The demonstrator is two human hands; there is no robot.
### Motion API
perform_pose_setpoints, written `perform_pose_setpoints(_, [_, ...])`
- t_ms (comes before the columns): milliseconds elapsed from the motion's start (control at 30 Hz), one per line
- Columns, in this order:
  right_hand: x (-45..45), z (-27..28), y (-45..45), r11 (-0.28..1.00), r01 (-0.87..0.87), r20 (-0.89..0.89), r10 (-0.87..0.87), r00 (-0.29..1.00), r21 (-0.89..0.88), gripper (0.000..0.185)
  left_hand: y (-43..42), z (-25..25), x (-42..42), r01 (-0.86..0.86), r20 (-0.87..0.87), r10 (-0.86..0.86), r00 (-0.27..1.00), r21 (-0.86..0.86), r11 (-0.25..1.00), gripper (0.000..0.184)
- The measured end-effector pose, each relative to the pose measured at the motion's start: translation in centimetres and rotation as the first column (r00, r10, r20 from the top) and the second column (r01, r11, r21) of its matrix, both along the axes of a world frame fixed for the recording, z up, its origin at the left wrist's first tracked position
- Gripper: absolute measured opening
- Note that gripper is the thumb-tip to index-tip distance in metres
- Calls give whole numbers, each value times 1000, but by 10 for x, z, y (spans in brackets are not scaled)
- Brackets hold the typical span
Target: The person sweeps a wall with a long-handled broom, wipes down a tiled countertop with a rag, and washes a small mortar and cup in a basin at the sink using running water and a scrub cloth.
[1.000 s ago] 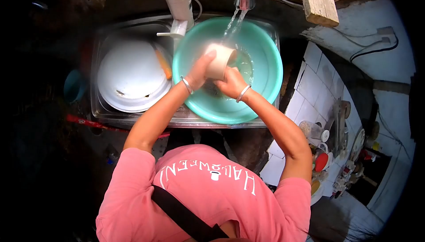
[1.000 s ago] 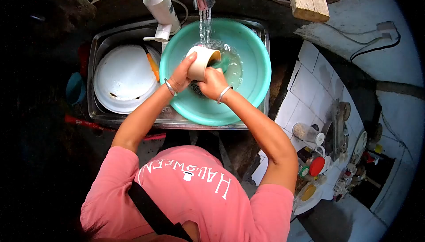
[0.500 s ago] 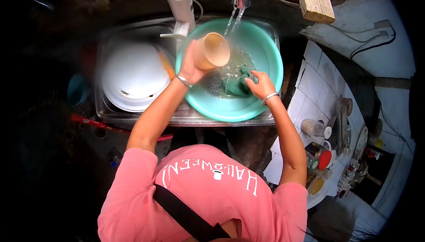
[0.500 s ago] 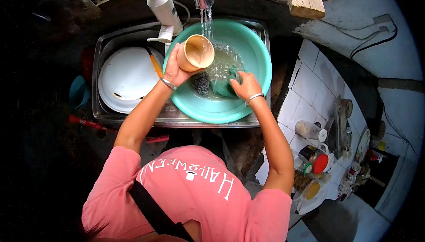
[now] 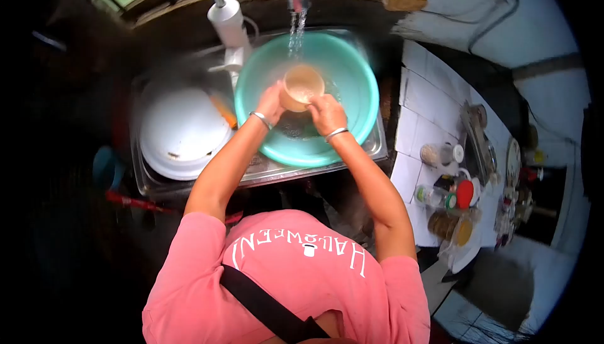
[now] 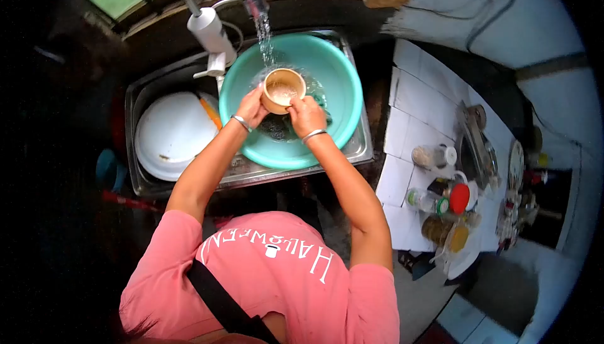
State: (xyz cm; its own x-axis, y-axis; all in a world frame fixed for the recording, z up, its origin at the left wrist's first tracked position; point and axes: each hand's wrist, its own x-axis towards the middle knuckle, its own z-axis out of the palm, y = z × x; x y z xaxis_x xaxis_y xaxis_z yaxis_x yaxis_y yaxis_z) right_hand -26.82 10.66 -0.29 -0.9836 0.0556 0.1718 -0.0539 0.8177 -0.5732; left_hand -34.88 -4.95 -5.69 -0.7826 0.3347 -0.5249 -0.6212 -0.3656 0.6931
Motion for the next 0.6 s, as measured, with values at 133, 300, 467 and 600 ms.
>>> perform_pose_setpoints(133, [-7,-34,-12,996,62,-15,-61,998,65,21,-14,-54,-27,-67,-297,-121,947,-552,831,45])
perform_pose_setpoints(300, [51,23,-26,986,125,-110,-137,984,-115,32,-42,6,-15,-174,-689,-408,599,-609,774,30])
perform_pose_setpoints(467, [196,88,3,788,122,5,-150,989,-604,19,-71,96,47,-123,-697,-593,403,-683,720,18])
perform_pose_setpoints(600, [372,86,48,428,316,188,-316,930,-847,21,-63,119,122,-152,-714,-628,310,-689,709,16])
